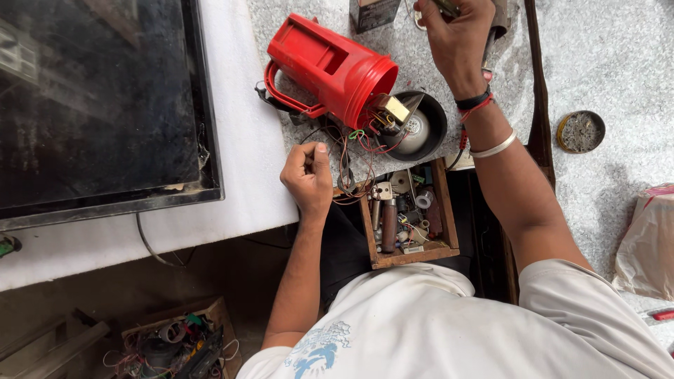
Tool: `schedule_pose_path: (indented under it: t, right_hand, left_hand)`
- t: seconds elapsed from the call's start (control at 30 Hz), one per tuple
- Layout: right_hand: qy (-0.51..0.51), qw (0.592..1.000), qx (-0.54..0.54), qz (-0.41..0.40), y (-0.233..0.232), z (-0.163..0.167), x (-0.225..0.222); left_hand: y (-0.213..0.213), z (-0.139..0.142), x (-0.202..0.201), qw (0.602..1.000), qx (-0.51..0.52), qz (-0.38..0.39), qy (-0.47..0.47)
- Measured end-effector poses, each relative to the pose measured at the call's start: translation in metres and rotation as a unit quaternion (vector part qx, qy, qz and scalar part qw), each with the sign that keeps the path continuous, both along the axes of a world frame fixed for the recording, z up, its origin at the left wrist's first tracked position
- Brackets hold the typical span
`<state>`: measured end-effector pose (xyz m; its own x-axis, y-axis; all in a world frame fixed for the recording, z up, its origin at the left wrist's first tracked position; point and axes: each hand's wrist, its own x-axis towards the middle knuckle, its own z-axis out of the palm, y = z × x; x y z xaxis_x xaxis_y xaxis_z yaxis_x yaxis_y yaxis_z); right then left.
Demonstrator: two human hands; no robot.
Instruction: The person repairs an electric appliance with a red plastic housing and a motor unit on a cluttered workbench. They unwrap a paper packet of parts, strip and position wires, scrape residue from a round metal disc with a small tool, solder the wires using a soldering iron, and adjust and reassemble the components.
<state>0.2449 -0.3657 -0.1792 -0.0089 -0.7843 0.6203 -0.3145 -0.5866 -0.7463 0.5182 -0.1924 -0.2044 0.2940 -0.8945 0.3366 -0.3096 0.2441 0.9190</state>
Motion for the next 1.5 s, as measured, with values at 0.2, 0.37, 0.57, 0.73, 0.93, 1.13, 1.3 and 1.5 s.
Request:
schedule_pose_path:
  t: [0.2, 0.37, 0.57, 0.73, 0.93, 1.13, 1.3, 1.5]
  right_hand:
    - [0.037, 0.999, -0.025, -0.018, 0.000, 0.001, -0.001]
    - [0.094, 0.991, -0.048, -0.077, 0.004, 0.006, 0.001]
    - [0.119, 0.987, -0.052, -0.097, 0.015, 0.020, 0.001]
    - [0.063, 0.995, -0.042, -0.068, 0.071, 0.030, -0.043]
    - [0.175, 0.933, -0.014, -0.313, 0.163, -0.003, -0.174]
    - [0.075, 0.894, 0.158, -0.413, 0.239, -0.049, -0.283]
    - [0.120, 0.865, 0.233, -0.428, 0.253, -0.056, -0.317]
    - [0.146, 0.785, 0.285, -0.531, 0.239, -0.046, -0.296]
  left_hand:
    - [0.000, -0.002, 0.000, 1.000, 0.002, 0.003, -0.013]
    - [0.000, -0.002, -0.001, 1.000, 0.008, 0.007, -0.015]
    - [-0.001, 0.000, -0.001, 1.000, 0.005, 0.010, -0.017]
    - [0.001, 0.003, -0.002, 1.000, 0.005, 0.016, -0.010]
    - [0.001, 0.005, -0.002, 1.000, 0.003, 0.006, -0.012]
    - [0.003, -0.008, 0.000, 1.000, -0.021, -0.010, 0.016]
    - [0.011, -0.011, 0.003, 0.999, -0.023, -0.029, 0.002]
    - [0.058, 0.014, -0.010, 0.995, -0.050, -0.072, -0.055]
